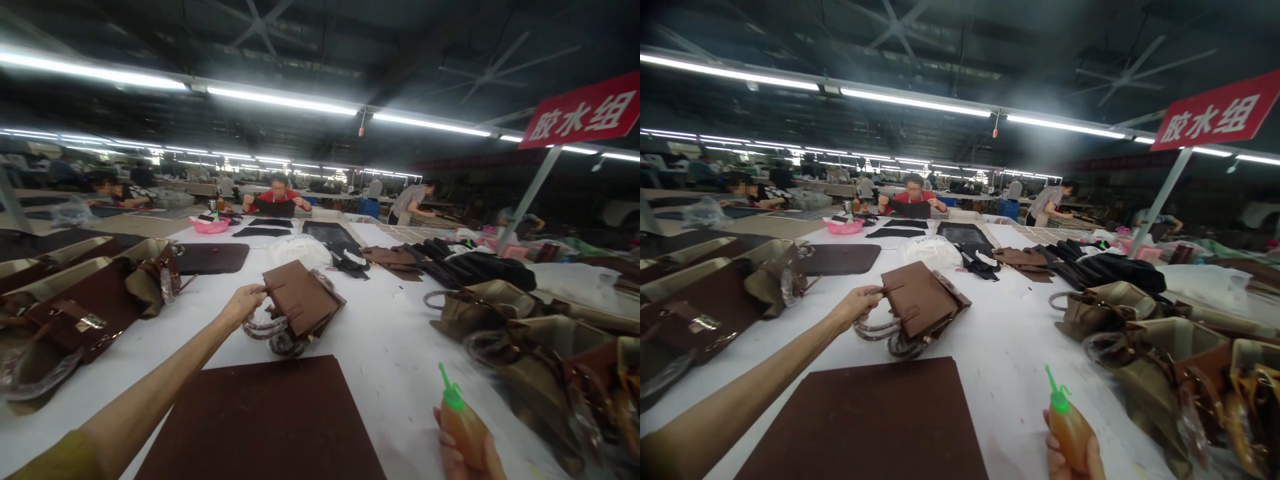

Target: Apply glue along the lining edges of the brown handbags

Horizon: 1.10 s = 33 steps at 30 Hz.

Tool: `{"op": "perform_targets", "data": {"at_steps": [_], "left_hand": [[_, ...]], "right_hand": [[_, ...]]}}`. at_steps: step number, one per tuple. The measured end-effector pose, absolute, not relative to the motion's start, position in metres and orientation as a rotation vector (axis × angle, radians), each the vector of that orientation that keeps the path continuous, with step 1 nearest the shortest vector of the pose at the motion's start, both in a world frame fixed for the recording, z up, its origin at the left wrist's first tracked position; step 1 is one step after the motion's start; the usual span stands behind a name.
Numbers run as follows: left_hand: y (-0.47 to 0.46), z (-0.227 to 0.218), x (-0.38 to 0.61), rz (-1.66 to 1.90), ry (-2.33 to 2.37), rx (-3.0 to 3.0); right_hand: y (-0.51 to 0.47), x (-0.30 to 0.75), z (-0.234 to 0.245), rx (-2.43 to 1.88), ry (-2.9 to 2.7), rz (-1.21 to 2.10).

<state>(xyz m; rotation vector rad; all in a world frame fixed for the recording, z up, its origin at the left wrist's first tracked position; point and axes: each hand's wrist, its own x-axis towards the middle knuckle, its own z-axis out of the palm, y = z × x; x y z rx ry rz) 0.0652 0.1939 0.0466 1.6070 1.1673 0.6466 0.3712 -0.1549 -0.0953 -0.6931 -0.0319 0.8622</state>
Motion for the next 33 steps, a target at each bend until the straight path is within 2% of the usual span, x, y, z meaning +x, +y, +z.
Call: {"op": "perform_targets", "data": {"at_steps": [4, 7, 12, 16, 19, 24, 28, 33], "left_hand": [[0.173, 0.087, 0.046, 0.761, 1.029, 1.65], [0.137, 0.102, 0.019, 0.808, 0.981, 1.697], [0.064, 0.072, -0.046, 0.811, 1.053, 1.753], [0.023, 0.026, -0.083, 0.913, 1.081, 2.054], [0.004, 0.008, -0.091, 0.911, 1.029, 2.261], [0.0, 0.017, -0.093, 0.774, 1.026, 2.261], [0.008, 0.036, -0.094, 0.679, 0.813, 2.096], [0.019, 0.038, -0.086, 0.683, 1.015, 2.062]], "right_hand": [[-0.155, 0.365, -0.083, -0.683, -0.014, 0.876], [-0.157, 0.359, -0.072, -0.702, -0.013, 0.9], [-0.154, 0.337, -0.034, -0.66, 0.001, 0.987], [-0.131, 0.298, 0.025, -0.551, 0.056, 1.051], [-0.106, 0.26, 0.075, -0.522, 0.152, 1.104], [-0.077, 0.205, 0.121, -0.593, 0.031, 1.166], [-0.065, 0.186, 0.126, -0.619, -0.095, 1.233], [-0.051, 0.183, 0.125, -0.623, -0.171, 1.244]]}}
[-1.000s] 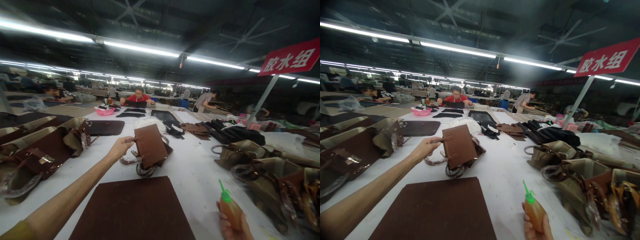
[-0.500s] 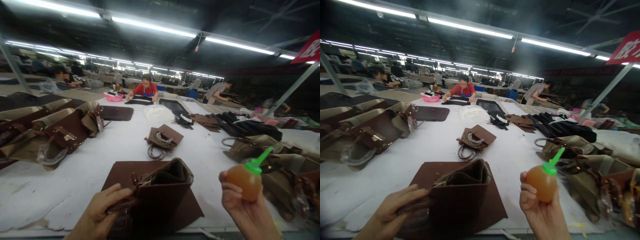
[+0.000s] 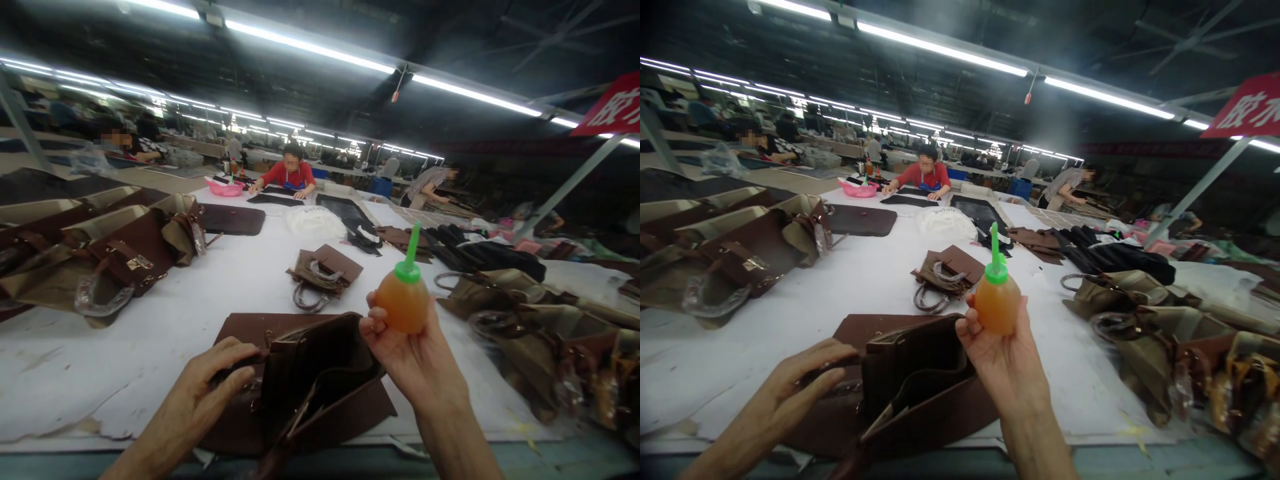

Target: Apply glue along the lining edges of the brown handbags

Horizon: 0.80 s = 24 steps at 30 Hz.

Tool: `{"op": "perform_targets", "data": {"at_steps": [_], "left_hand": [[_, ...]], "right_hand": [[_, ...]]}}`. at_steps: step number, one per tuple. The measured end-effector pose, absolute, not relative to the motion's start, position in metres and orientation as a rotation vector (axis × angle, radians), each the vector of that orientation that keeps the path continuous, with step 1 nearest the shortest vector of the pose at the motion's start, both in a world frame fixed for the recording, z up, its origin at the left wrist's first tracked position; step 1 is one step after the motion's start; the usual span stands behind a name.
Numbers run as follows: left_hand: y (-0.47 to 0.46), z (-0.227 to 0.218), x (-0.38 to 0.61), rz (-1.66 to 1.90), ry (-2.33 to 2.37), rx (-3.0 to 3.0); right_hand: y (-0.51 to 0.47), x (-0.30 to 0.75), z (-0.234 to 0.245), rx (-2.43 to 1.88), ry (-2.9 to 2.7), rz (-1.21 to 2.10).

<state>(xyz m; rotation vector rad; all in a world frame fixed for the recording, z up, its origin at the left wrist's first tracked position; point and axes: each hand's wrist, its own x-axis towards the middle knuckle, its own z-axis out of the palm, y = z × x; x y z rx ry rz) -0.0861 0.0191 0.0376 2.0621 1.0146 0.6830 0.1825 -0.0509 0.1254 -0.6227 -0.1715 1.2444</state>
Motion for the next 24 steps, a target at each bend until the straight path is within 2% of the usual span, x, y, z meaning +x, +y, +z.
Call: {"op": "perform_targets", "data": {"at_steps": [3, 5, 8, 11, 16, 19, 24], "left_hand": [[0.018, 0.045, -0.077, 0.984, 1.198, 2.2], [0.011, 0.061, -0.065, 1.123, 1.108, 2.328], [0.002, 0.091, -0.037, 0.804, 0.704, 2.505], [0.004, 0.11, -0.005, 0.435, 0.684, 2.507], [0.016, 0.121, 0.037, 0.022, 0.716, 2.549], [0.016, 0.12, 0.047, -0.036, 0.801, 2.615], [0.01, 0.117, 0.0, 0.16, 1.037, 2.604]], "right_hand": [[-0.047, 0.183, 0.124, -0.582, -0.139, 1.231], [-0.046, 0.183, 0.122, -0.545, -0.124, 1.24], [-0.045, 0.183, 0.12, -0.516, -0.127, 1.257], [-0.044, 0.184, 0.117, -0.517, -0.175, 1.248], [-0.044, 0.183, 0.114, -0.549, -0.197, 1.23], [-0.047, 0.182, 0.113, -0.582, -0.201, 1.207], [-0.054, 0.188, 0.114, -0.621, -0.259, 1.105]]}}
